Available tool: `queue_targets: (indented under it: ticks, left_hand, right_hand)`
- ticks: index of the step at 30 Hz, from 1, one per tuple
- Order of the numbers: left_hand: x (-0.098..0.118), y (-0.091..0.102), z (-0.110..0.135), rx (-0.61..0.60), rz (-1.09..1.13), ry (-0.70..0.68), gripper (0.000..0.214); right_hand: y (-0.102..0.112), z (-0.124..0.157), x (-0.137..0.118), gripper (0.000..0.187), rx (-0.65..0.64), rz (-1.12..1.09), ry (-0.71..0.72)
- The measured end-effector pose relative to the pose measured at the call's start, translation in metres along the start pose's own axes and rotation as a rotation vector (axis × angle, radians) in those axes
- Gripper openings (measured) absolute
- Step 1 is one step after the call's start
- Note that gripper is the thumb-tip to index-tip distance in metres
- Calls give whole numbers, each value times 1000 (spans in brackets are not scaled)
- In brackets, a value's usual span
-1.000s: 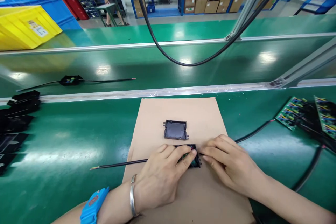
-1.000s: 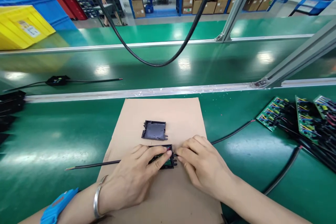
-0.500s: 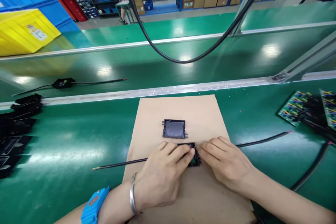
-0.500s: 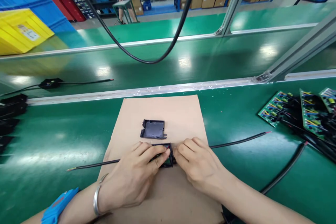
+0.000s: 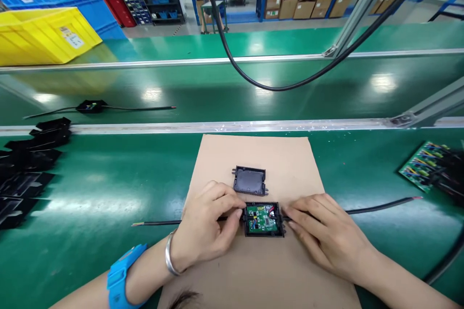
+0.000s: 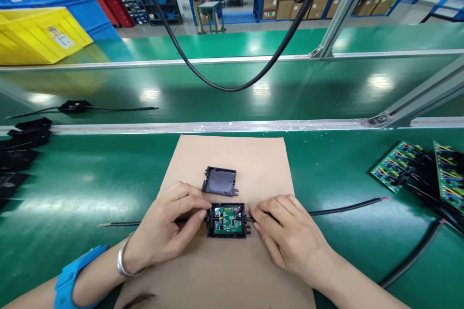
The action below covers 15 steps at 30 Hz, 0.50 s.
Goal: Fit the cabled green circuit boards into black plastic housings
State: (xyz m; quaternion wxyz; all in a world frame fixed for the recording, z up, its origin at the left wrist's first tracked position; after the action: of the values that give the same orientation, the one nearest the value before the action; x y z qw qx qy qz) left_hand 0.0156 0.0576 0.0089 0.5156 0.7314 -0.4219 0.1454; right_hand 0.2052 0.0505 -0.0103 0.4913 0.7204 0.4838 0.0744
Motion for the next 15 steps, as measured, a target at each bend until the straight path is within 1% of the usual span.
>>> queue_targets:
  ticks: [3, 6, 9, 13, 15]
  left_hand:
    - [1, 0, 2, -28, -3, 17, 14]
    - [1, -3, 4, -82, -29, 33, 12]
    - [-1, -6, 6, -132, -62, 49, 12]
    - [-3, -10, 6, -162, -99, 70, 11]
    - [-4, -11, 5, -173, -112, 71, 11]
  right_hand:
    - [-1, 0, 2, 28, -4, 0, -9]
    - [-3, 1, 5, 27, -14, -9, -16]
    - [2, -1, 1, 26, 2, -29, -14]
    - [14, -15, -21, 27, 86, -57, -10]
    - [9, -26, -35, 26, 40, -32, -25]
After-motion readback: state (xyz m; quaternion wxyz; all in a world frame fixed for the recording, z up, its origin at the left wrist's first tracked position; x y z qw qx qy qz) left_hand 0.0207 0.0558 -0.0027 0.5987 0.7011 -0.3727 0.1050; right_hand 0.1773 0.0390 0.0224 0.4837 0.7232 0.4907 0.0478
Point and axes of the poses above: each hand's wrist, its own z-axis away from the middle knuckle, its own y-axis out of the back of the hand, x = y × z, the point moved 8 cm from there along -z, towards the middle knuckle, and after that the axes turned 12 degrees about x, right-handed, at the moved point
